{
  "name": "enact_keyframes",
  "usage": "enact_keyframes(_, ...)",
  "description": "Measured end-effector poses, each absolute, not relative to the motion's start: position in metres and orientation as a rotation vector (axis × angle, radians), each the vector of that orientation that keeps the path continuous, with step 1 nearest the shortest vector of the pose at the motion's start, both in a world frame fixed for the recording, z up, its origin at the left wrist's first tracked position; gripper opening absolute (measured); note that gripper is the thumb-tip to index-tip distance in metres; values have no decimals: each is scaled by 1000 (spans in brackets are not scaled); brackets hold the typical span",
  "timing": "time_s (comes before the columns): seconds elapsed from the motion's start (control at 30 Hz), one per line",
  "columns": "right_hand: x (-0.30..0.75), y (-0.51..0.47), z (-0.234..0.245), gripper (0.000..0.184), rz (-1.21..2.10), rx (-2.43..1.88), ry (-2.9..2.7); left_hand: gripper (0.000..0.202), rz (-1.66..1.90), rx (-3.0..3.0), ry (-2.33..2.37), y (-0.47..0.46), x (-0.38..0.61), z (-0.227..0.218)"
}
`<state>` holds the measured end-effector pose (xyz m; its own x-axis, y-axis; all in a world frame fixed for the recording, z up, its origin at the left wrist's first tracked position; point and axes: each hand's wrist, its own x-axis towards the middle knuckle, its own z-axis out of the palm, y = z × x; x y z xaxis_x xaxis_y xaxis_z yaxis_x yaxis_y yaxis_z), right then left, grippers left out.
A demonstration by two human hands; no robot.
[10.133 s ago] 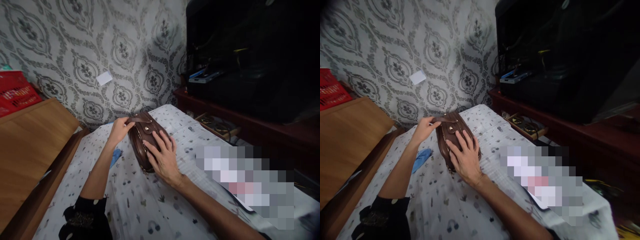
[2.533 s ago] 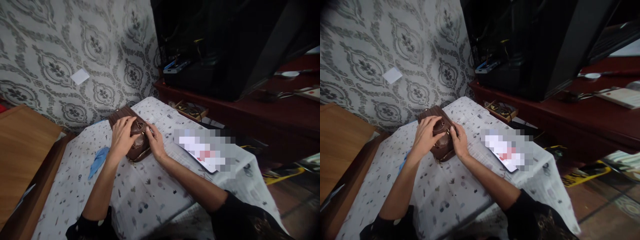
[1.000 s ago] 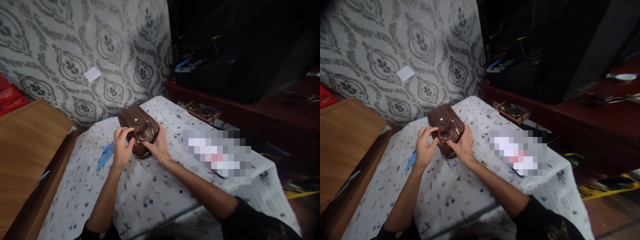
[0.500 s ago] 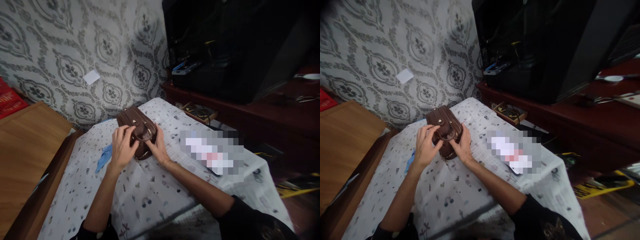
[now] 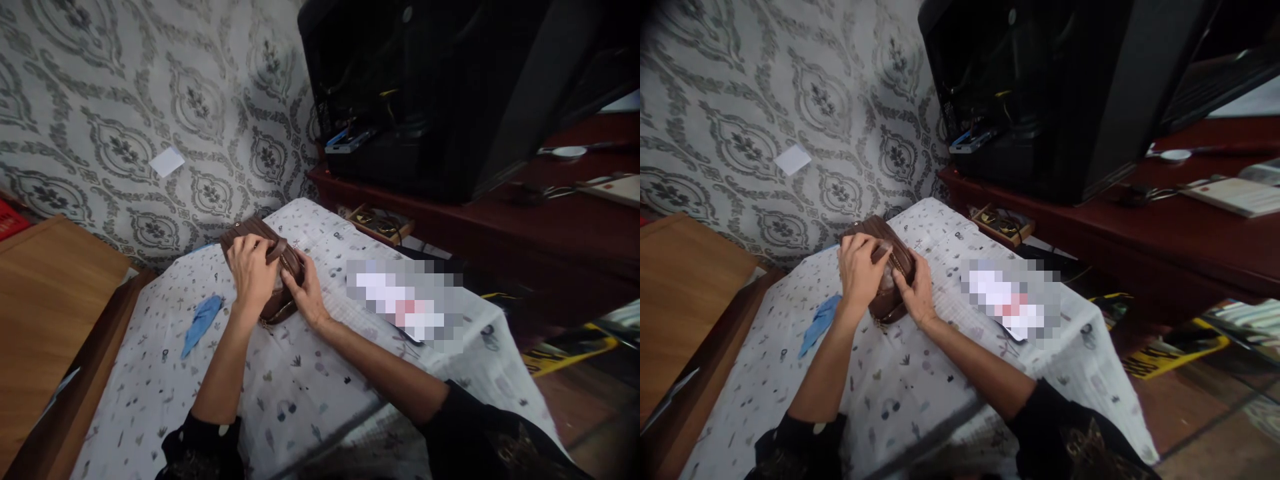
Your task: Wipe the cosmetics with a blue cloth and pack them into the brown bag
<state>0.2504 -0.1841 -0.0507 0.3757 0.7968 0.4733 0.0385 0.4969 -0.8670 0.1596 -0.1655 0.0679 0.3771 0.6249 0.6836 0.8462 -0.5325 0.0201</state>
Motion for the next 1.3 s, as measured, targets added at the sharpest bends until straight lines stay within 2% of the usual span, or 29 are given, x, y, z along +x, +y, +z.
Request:
enact_keyframes(0.1,251,-182,-49,59,644,-916,-1049,14,-999,-2312,-1400,-161,163,70)
enact_keyframes(0.27,249,-176,-48,51,668,-892,-950,10,-1212,-2364,-1509,-152,160,71)
enact_keyframes(0.43,249,-175,-48,47,628,-915,-965,15,-1407,-2416,-1545,-145,156,68)
enact_keyframes(0.83,249,-177,-46,48,584,-930,-977,20,-1168,-2461,-1134,-170,158,61)
enact_keyframes(0.97,250,-182,-47,59,603,-943,-1026,10,-1091,-2498,-1192,-171,151,69)
enact_keyframes(1.13,246,-187,-50,92,594,-1049,-1101,47,-960,-2506,-1369,-186,128,81)
enact_keyframes(1.2,244,-186,-51,97,568,-1064,-1114,37,-1020,-2437,-1438,-193,120,82)
enact_keyframes(1.3,243,-184,-52,96,522,-1058,-1117,3,-1057,-2329,-1499,-197,113,81)
